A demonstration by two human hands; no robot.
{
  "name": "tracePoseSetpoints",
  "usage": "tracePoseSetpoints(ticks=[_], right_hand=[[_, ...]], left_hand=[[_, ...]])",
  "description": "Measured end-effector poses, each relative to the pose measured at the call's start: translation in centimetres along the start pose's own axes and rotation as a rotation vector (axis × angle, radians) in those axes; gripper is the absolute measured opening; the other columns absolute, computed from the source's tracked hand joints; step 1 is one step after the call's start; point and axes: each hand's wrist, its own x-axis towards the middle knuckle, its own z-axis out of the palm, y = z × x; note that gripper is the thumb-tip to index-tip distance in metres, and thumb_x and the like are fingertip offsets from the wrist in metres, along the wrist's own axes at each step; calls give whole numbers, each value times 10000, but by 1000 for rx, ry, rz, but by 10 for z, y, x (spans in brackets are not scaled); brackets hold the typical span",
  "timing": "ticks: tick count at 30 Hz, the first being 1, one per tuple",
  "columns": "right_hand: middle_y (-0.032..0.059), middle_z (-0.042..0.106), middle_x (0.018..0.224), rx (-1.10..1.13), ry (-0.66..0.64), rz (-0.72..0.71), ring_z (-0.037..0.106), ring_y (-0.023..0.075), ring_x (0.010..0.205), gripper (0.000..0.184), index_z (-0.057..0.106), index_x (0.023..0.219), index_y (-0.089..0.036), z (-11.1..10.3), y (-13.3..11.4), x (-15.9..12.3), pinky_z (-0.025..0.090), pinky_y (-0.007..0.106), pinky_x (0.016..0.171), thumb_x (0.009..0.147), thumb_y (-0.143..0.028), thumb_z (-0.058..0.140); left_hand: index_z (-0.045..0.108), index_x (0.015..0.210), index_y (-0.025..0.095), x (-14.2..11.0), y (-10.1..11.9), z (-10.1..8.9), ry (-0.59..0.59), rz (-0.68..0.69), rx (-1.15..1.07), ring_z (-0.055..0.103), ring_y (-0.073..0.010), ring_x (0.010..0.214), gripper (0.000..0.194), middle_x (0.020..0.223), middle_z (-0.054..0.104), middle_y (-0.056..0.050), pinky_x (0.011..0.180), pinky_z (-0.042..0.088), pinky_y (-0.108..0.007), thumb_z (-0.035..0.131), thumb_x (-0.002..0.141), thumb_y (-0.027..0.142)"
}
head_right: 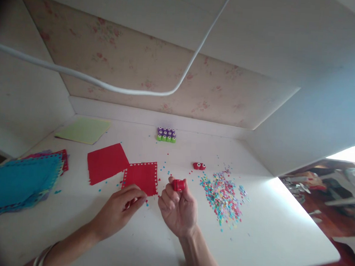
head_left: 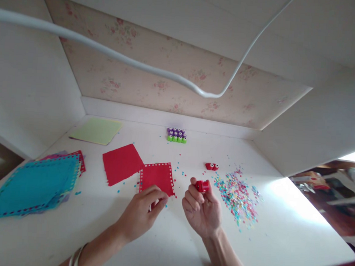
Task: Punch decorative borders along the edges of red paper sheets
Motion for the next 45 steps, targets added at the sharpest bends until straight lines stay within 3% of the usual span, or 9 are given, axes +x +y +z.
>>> tracePoseSetpoints(ticks=[6,15,19,22,25,29,35,41,45], right_hand=[[-65,340,584,-109,-23,8,235,104,494,356,638,1028,-168,3,2,0,335,230,513,987,-452,426],[-67,467,556,-78,15,72,425,89,493,352,656,1055,-186,-5,-6,-1,397,202,545,927,-498,555],[-30,667,717,-87,45,100,634,116,682,340,665,1046,-204,-4,-11,-3,476,238,703,872,-495,644],[-26,725,836,-129,67,95,680,136,803,342,664,1033,-228,-5,-11,-4,482,260,754,842,-511,677],[-47,697,758,-162,58,86,658,129,730,348,659,1037,-241,-6,-11,-3,472,250,679,851,-535,654],[-61,546,593,-128,32,62,503,106,541,359,663,1040,-207,-6,-11,-1,402,227,546,898,-528,587],[-73,373,578,-88,7,-55,300,94,490,365,636,1049,-170,-5,-17,1,340,222,512,964,-490,481],[-81,366,569,-41,18,-115,278,91,473,348,633,1059,-165,-9,-23,0,346,222,503,981,-455,458],[-84,425,545,-76,45,-94,385,89,465,332,655,1031,-192,-11,-27,0,374,214,491,916,-491,568]], left_hand=[[675,895,201,21,30,10,197,-38,-73,590,-142,703,191,813,651,-23,637,456,-241,533,959,312],[719,950,219,42,63,29,152,-91,-73,625,-148,725,195,860,686,-23,630,482,-246,576,932,350],[723,984,213,45,67,32,158,-77,-57,627,-153,732,202,889,693,-34,640,494,-253,575,932,340],[727,981,213,47,70,33,172,-61,-49,642,-164,776,191,909,699,-43,661,504,-256,558,935,290],[725,936,211,49,72,35,176,-41,-30,647,-170,789,196,893,697,-46,673,506,-259,533,936,249],[692,915,195,50,69,38,198,-16,-33,644,-176,818,189,898,685,-53,697,504,-266,508,942,229],[625,886,184,52,60,39,219,-51,-75,618,-167,785,209,868,653,-45,683,483,-264,473,975,296],[630,883,193,53,59,47,170,-56,-53,604,-156,754,233,863,640,-32,669,472,-265,453,987,304],[628,914,204,57,64,54,163,-13,-19,591,-136,680,60,869,623,-18,650,484,-259,569,904,212]])
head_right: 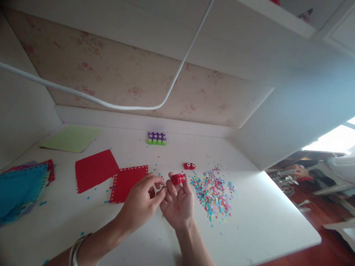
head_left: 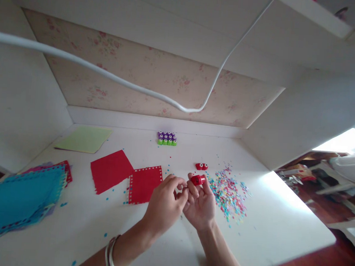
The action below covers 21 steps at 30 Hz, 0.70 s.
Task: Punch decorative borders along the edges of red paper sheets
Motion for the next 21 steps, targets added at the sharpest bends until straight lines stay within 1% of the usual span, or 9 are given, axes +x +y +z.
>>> tracePoseSetpoints(ticks=[2,4,6,8,11,14,19,21], right_hand=[[-83,493,544,-34,14,7,482,95,504,311,669,1014,-209,-2,-2,0,436,227,547,886,-486,615],[-73,612,619,-58,29,5,580,98,594,261,681,992,-230,-3,-4,-1,499,252,674,878,-461,636],[-61,708,759,-50,44,-16,645,96,703,208,687,973,-244,-5,-6,-1,512,264,798,880,-425,644],[-53,741,842,-18,48,-40,676,99,779,181,690,977,-247,-5,-7,-1,510,260,847,879,-393,649],[-35,751,846,0,40,-50,695,125,821,176,692,993,-245,-5,-8,-1,518,281,843,876,-369,649],[-29,749,841,-12,47,-55,697,141,831,190,689,1005,-247,-6,-9,0,521,299,835,875,-380,648],[-17,732,823,22,71,-41,665,127,737,230,681,1035,-228,-6,-9,1,513,264,714,912,-397,585],[-15,712,804,10,63,-39,639,122,708,260,672,1073,-224,-3,-10,0,501,258,688,926,-405,556]], left_hand=[[630,951,208,4,3,4,15,29,3,610,-142,721,85,898,632,-26,663,495,-259,558,906,194],[647,986,213,7,6,9,11,70,18,630,-162,803,130,935,649,-40,701,508,-272,525,940,223],[660,1035,220,10,8,14,2,98,50,638,-180,849,160,961,660,-47,726,519,-289,533,951,271],[666,1068,227,12,9,18,-4,109,86,643,-184,838,178,973,662,-46,737,528,-298,561,944,301],[681,1059,230,13,10,24,-2,123,131,647,-183,840,176,962,663,-42,776,529,-306,553,953,287],[683,1031,220,14,9,28,10,129,142,648,-186,853,171,956,664,-47,793,525,-307,531,963,258],[637,936,201,18,9,26,10,111,87,632,-175,822,132,944,639,-46,723,507,-280,509,963,186],[606,921,196,17,7,23,27,115,52,620,-172,831,129,938,622,-46,730,496,-279,488,970,182]])
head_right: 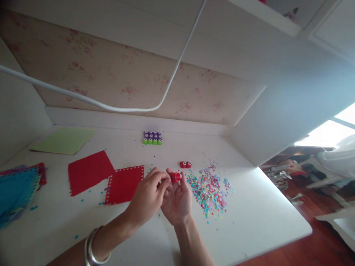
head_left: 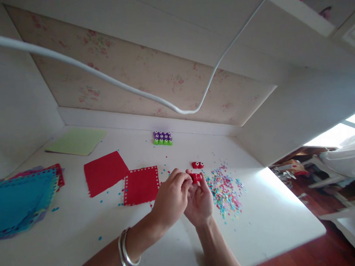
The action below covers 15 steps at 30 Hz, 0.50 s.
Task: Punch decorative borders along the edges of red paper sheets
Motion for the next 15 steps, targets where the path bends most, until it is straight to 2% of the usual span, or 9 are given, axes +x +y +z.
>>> tracePoseSetpoints(ticks=[3,6,8,10,12,13,15], right_hand=[[-39,646,742,-72,-27,-105,556,103,601,305,625,1190,-256,4,-7,1,472,244,639,940,-401,526],[-35,610,727,-279,17,-243,492,109,560,335,609,1212,-270,-2,-26,7,442,250,591,905,-396,562],[-13,618,752,-497,101,-287,493,117,576,358,620,1170,-247,-12,-46,15,423,254,564,856,-419,609],[-4,616,763,-820,193,-314,493,120,577,359,613,1115,-237,-23,-70,27,397,252,533,839,-466,605],[-24,573,686,-1251,261,-326,481,119,553,324,594,995,-235,-34,-97,38,393,255,529,855,-521,538],[-27,555,651,-1346,274,-305,480,121,551,312,593,923,-222,-38,-111,44,393,258,534,845,-520,548],[-26,536,594,-1479,293,-246,471,121,521,300,599,813,-197,-46,-137,54,380,263,515,815,-497,582]], left_hand=[[580,916,195,-9,-8,-6,25,-6,-33,608,-170,851,127,923,613,-40,754,483,-281,472,982,205],[596,906,195,-26,-22,-7,-30,-57,-6,616,-174,842,137,904,632,-37,745,484,-283,481,977,214],[618,904,195,-38,-30,-4,-101,-97,37,634,-180,827,139,909,651,-40,721,496,-280,491,959,180],[638,940,203,-47,-36,-1,-172,-99,90,653,-183,823,178,921,673,-36,734,509,-287,493,921,102],[633,1029,215,-53,-38,-1,-173,-81,142,668,-189,876,282,989,688,-37,776,516,-294,481,878,32],[628,1043,219,-54,-39,-3,-157,-73,168,671,-189,887,298,1006,689,-38,783,517,-293,480,870,26],[628,979,218,-55,-42,-12,-117,-71,217,675,-180,835,213,974,686,-36,743,520,-276,491,894,78]])
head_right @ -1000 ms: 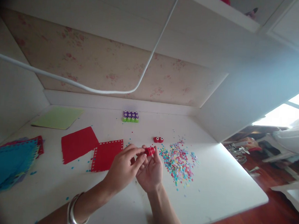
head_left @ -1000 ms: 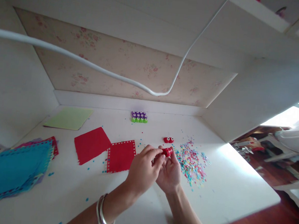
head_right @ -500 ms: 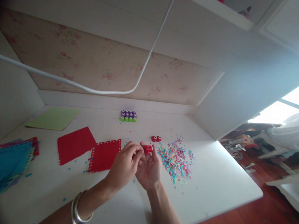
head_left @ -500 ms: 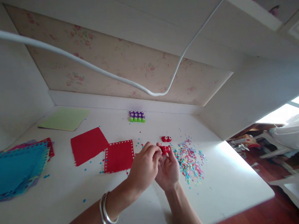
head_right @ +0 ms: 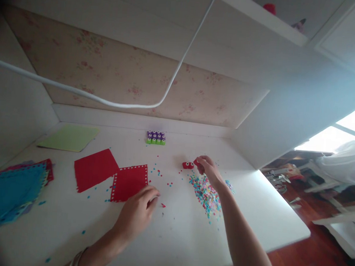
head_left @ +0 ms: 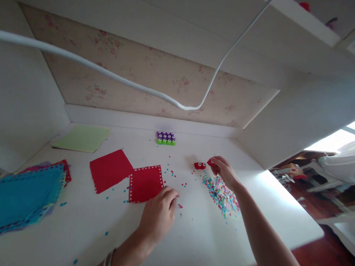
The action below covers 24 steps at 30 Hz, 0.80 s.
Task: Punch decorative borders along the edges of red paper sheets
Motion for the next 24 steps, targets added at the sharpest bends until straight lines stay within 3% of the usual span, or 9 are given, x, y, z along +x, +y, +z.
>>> tracePoseSetpoints(ticks=[2,5,7,10,15,19,24], right_hand=[[-19,535,554,-129,-18,29,467,125,494,286,622,765,-183,-17,6,15,370,266,498,802,-464,581],[8,610,594,-326,-37,43,521,148,530,271,683,774,-187,-29,18,32,405,276,530,792,-426,558],[31,696,730,-435,-48,25,597,182,651,262,722,799,-218,-29,27,39,454,295,619,791,-414,549],[43,741,914,-563,-56,-20,646,238,866,263,755,840,-262,-25,39,46,474,333,776,807,-415,543],[53,733,937,-705,-85,-91,651,244,940,330,764,921,-256,-19,48,49,470,327,856,844,-449,507],[45,731,926,-763,-87,-116,665,219,876,414,750,1012,-239,-20,47,44,491,308,804,889,-467,427],[87,726,887,-837,54,-139,665,239,852,466,748,980,-201,-18,31,46,489,335,779,934,-458,361]], left_hand=[[618,900,216,-1,-9,-14,46,-19,47,666,-162,726,132,906,676,-28,675,515,-259,498,932,171],[607,963,213,-5,-32,-40,187,-24,166,683,-183,816,138,964,680,-45,736,519,-279,472,961,241],[601,1011,209,-8,-49,-56,261,-47,314,683,-209,884,157,1008,677,-57,772,516,-302,466,969,278],[582,1110,184,-14,-69,-71,242,-162,530,680,-246,866,237,1069,661,-89,681,522,-323,476,961,335],[574,1206,101,-22,-84,-67,174,-106,694,624,-327,998,430,1112,635,-171,835,508,-426,501,938,429],[574,1234,120,-23,-91,-58,146,-118,686,623,-333,977,417,1168,623,-175,807,512,-450,534,915,386],[569,1217,135,-22,-101,-53,193,-101,541,608,-332,1073,382,1202,611,-172,875,506,-453,577,880,315]])
